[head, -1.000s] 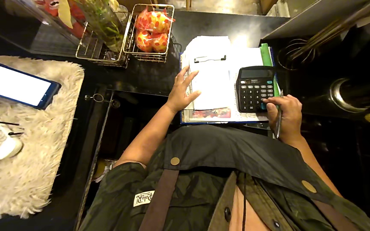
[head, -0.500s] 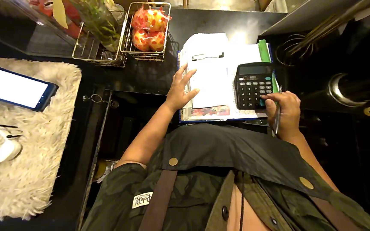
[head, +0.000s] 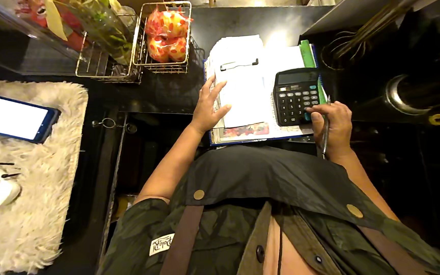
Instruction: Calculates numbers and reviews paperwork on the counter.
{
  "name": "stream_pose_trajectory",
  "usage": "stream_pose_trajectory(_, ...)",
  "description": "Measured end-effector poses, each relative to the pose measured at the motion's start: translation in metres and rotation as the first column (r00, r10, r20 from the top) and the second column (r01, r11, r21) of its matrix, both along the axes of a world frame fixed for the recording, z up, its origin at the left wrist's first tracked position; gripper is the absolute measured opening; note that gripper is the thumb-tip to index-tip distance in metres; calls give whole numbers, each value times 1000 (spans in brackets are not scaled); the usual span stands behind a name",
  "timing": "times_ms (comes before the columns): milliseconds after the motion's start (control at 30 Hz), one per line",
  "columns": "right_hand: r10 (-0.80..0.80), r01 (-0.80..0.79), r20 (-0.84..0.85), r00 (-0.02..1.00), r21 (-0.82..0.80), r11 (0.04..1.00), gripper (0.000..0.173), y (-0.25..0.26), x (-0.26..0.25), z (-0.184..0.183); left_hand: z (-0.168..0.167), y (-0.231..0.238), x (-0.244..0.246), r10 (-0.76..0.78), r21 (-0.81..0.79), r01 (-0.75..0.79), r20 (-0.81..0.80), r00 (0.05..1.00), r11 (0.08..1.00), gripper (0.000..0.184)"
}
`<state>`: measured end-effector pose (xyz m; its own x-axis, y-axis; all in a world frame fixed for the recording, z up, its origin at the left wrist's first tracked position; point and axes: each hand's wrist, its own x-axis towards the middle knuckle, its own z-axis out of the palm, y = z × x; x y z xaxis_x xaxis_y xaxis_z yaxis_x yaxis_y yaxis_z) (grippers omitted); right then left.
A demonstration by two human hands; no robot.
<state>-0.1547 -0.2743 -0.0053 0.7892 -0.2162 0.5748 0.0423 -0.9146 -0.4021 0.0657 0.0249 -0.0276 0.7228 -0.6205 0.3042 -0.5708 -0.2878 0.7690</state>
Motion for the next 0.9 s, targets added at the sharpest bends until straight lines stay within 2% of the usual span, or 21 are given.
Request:
stream_pose_trajectory(267, -20, 19, 30, 999, 39, 999, 32, 1, 0, 0, 0, 1, 1, -11, -15, 11, 19, 1000, 1000, 71)
stream_pose_trajectory(367, 1, -9, 83, 997, 97, 995, 31, -1, -1, -3, -2, 2, 1, -11, -16, 12, 31, 999, 1000, 71)
stream_pose_trajectory(467, 60, -69, 67, 996, 134, 989, 31, 0, -4, -1, -1, 2, 1, -8, 6, 8, 24, 1000, 1000, 70)
stream_pose_trajectory(567, 113, -121, 94, 989, 87, 989, 34, 0, 1, -5, -2, 2, 2, -9, 3, 9, 20, 1000, 1000, 70)
stream_pose_trajectory(733, 115, -115, -26, 993, 19, 993, 37, 3, 3, 1, -2, 1, 2, -11, -7, 12, 33, 999, 1000, 73)
stream_pose_trajectory(900, 10, -28, 82, 997, 225, 974, 37, -12, -6, 5, -3, 1, 3, -15, -15, 15, 35, 999, 1000, 72)
